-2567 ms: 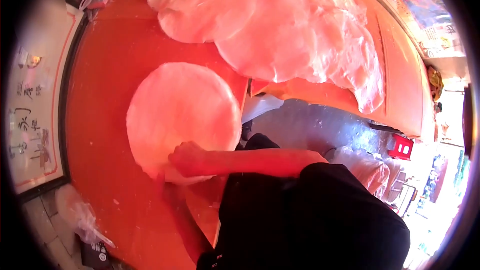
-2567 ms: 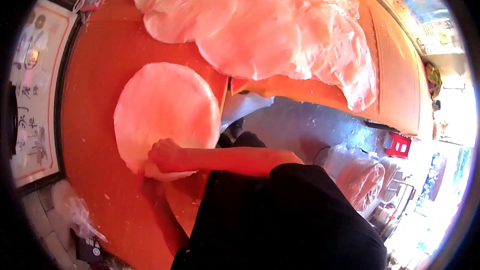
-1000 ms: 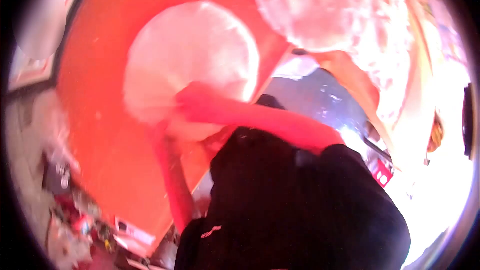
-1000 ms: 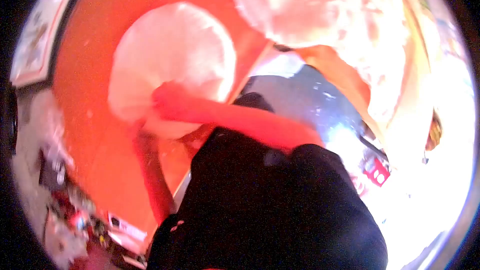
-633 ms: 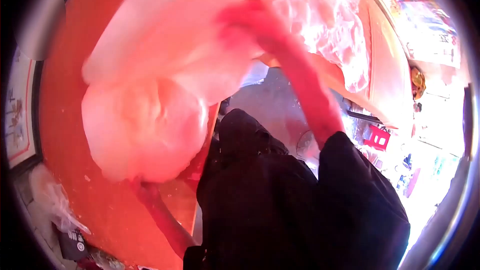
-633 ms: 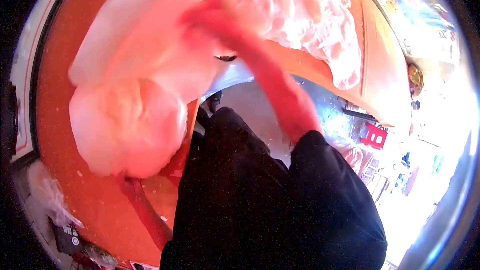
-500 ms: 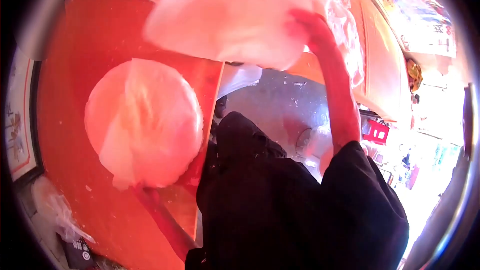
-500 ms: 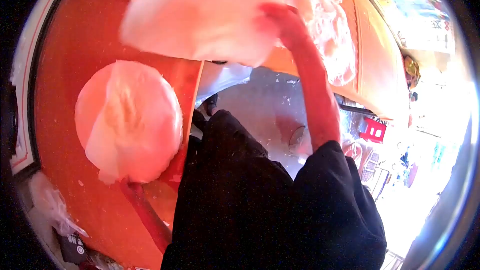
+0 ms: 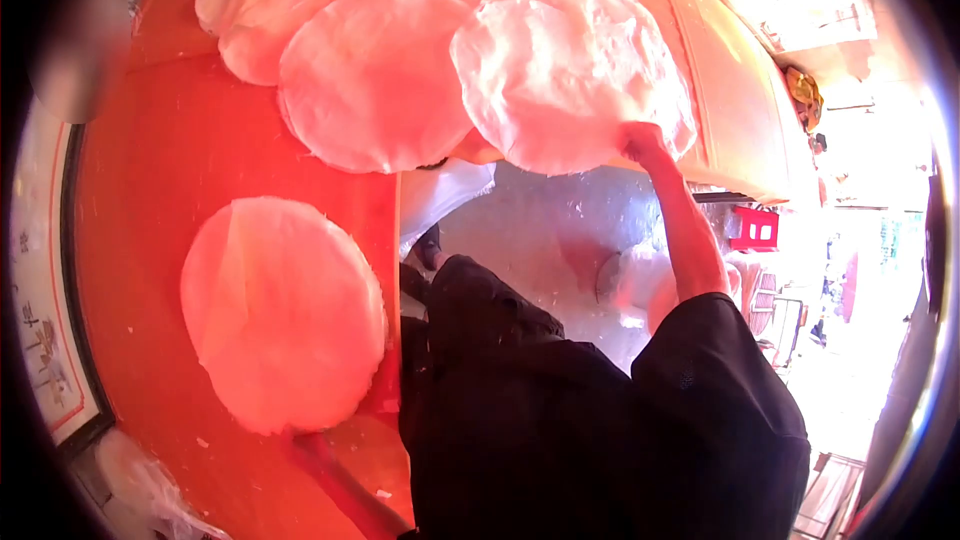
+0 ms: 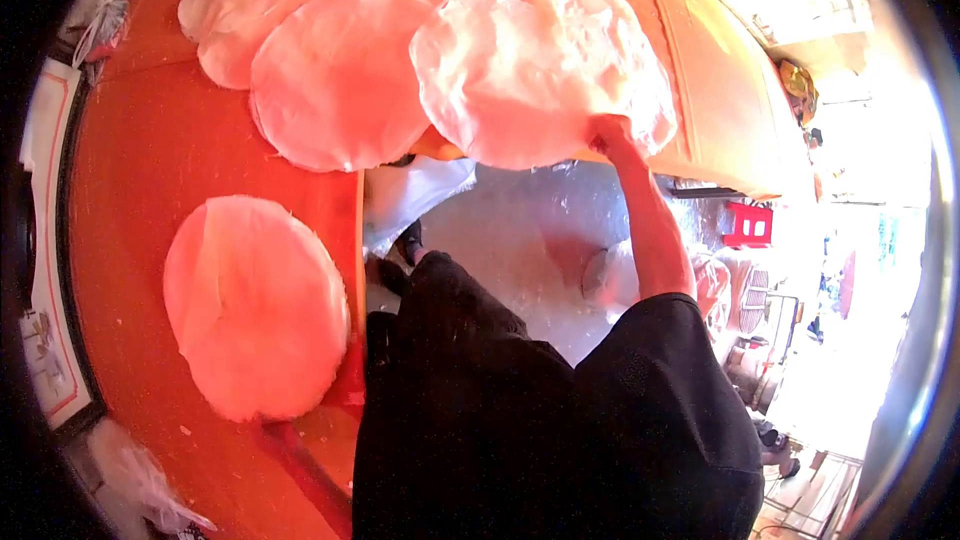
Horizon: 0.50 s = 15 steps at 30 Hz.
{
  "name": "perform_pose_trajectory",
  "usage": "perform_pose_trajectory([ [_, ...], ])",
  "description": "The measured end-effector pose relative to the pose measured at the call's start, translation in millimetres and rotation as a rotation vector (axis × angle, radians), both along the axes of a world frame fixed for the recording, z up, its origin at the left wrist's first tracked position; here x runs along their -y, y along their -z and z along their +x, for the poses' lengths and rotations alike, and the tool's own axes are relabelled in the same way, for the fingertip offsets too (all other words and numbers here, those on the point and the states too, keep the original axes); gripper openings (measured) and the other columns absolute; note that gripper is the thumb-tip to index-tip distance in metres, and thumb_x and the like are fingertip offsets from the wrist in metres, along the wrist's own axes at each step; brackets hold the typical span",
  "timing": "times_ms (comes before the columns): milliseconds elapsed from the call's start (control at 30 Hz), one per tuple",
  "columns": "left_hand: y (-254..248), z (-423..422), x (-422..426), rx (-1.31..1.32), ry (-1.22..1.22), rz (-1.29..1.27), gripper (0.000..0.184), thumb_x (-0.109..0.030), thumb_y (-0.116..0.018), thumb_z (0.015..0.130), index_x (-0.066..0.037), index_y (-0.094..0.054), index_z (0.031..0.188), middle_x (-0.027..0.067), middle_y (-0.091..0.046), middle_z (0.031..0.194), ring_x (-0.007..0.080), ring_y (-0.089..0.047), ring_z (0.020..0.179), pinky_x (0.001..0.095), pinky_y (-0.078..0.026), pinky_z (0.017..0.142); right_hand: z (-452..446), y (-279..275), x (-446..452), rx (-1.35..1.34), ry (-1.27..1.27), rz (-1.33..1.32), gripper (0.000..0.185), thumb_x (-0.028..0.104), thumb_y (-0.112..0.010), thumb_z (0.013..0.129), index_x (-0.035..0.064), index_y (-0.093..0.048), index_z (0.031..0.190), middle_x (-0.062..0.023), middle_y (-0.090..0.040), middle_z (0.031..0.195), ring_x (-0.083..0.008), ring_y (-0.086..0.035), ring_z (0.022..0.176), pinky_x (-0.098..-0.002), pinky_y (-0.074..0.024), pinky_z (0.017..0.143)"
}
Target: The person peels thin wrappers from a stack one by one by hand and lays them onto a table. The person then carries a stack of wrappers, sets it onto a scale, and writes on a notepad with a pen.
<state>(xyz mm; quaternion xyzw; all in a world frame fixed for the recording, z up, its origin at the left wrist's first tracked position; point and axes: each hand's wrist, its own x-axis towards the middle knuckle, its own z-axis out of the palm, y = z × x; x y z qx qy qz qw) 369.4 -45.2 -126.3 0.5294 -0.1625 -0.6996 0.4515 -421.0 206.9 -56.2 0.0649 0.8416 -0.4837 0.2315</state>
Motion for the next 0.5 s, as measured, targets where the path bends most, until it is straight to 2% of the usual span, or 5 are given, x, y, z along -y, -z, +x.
perform_pose_trajectory([
  [67, 1.1, -1.9, 0.9, 0.001, -0.009, -0.008, 0.044, -0.014, -0.059, 0.077, -0.001, -0.051, 0.118, 0.0082, -0.059, 0.112, 0.0231, -0.057, 0.103, 0.038, -0.047, 0.089, 6.4, -1.8, 1.9, -0.128, -0.085, 0.158, 0.025, 0.022, -0.069, 0.079, 0.0, -0.061, 0.087, -0.0087, -0.056, 0.063, -0.0155, -0.049, 0.04, -0.0276, -0.0381, 0.036],
  [233, 1.9, -0.4, -0.3, -0.011, -0.023, -0.025, 0.044, -0.014, -0.059, 0.078, -0.001, -0.051, 0.119, 0.0083, -0.058, 0.113, 0.023, -0.056, 0.104, 0.0379, -0.046, 0.09, 69.8, -29.5, 77.4, -1.172, -0.16, 0.734, 0.061, 0.028, -0.077, 0.066, 0.001, -0.055, 0.117, -0.0213, -0.063, 0.095, -0.0379, -0.058, 0.094, -0.0441, -0.0445, 0.086],
  [300, -0.5, -3.8, 4.6, -0.007, -0.017, -0.032, 0.044, -0.014, -0.059, 0.078, -0.001, -0.051, 0.119, 0.0084, -0.058, 0.113, 0.0229, -0.056, 0.104, 0.0379, -0.046, 0.09, 116.8, -52.2, 126.5, -1.153, -0.469, 0.274, 0.052, 0.021, -0.074, 0.069, 0.0013, -0.058, 0.114, -0.0172, -0.064, 0.093, -0.0306, -0.061, 0.091, -0.0397, -0.0481, 0.079],
  [433, -5.8, -7.2, 18.6, -0.007, 0.002, -0.048, 0.044, -0.014, -0.059, 0.079, -0.001, -0.05, 0.12, 0.0084, -0.058, 0.113, 0.0228, -0.056, 0.104, 0.0378, -0.046, 0.09, 275.4, -38.4, 221.4, 0.663, -0.639, -0.752, 0.04, 0.029, -0.069, 0.08, 0.0038, -0.062, 0.11, -0.0138, -0.064, 0.1, -0.0203, -0.062, 0.09, -0.0334, -0.0495, 0.074],
  [500, -9.7, -11.3, 27.8, -0.003, 0.014, -0.055, 0.044, -0.015, -0.059, 0.079, -0.001, -0.05, 0.12, 0.0084, -0.058, 0.114, 0.0228, -0.056, 0.104, 0.0378, -0.046, 0.09, 360.3, -73.6, 242.3, -0.056, -1.461, -0.407, 0.047, 0.031, -0.067, 0.08, 0.0002, -0.056, 0.114, -0.0128, -0.061, 0.103, -0.0243, -0.058, 0.093, -0.0392, -0.0472, 0.083],
])
